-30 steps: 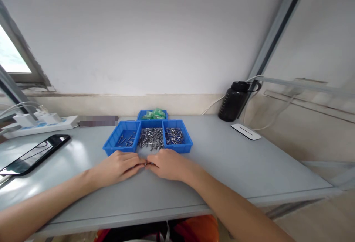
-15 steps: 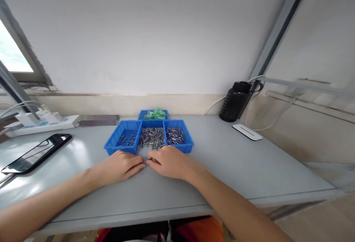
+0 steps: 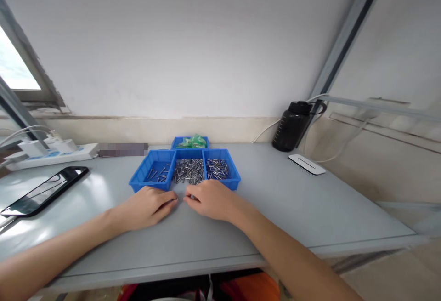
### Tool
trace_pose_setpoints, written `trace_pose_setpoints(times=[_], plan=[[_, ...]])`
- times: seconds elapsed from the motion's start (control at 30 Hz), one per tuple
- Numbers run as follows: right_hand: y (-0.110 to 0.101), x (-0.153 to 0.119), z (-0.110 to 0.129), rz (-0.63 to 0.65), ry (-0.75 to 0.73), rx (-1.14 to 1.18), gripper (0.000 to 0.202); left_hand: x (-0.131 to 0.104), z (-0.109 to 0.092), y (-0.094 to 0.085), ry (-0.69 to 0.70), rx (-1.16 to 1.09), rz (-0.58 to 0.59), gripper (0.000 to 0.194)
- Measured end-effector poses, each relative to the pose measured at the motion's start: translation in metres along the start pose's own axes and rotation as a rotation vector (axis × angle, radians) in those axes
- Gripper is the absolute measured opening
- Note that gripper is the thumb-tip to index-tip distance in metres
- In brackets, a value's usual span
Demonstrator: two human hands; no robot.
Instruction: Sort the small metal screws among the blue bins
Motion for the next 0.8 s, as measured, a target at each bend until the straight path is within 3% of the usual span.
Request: trace_pose_setpoints(times=[0.43, 0.8], plan=[[0.0051, -0.0011, 0.0017, 0.069, -0.037, -0.005, 0.031, -0.0003, -0.0052, -0.0081, 0.056, -0.052, -0.154, 0.022], [0.0043, -0.0013, 0.0032, 0.085, -0.040, -0.006, 0.031, -0.0011, -0.0052, -0.0065, 0.156, -0.033, -0.153, 0.020]])
Point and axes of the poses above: each hand's wrist, its own x-axis towards the middle knuckle, its own y-axis out of the palm, z = x × y, the point moved 2 cm from there along x, towards the middle knuckle, and after that the axes turned 14 degrees about -x, right-handed, at the moved point
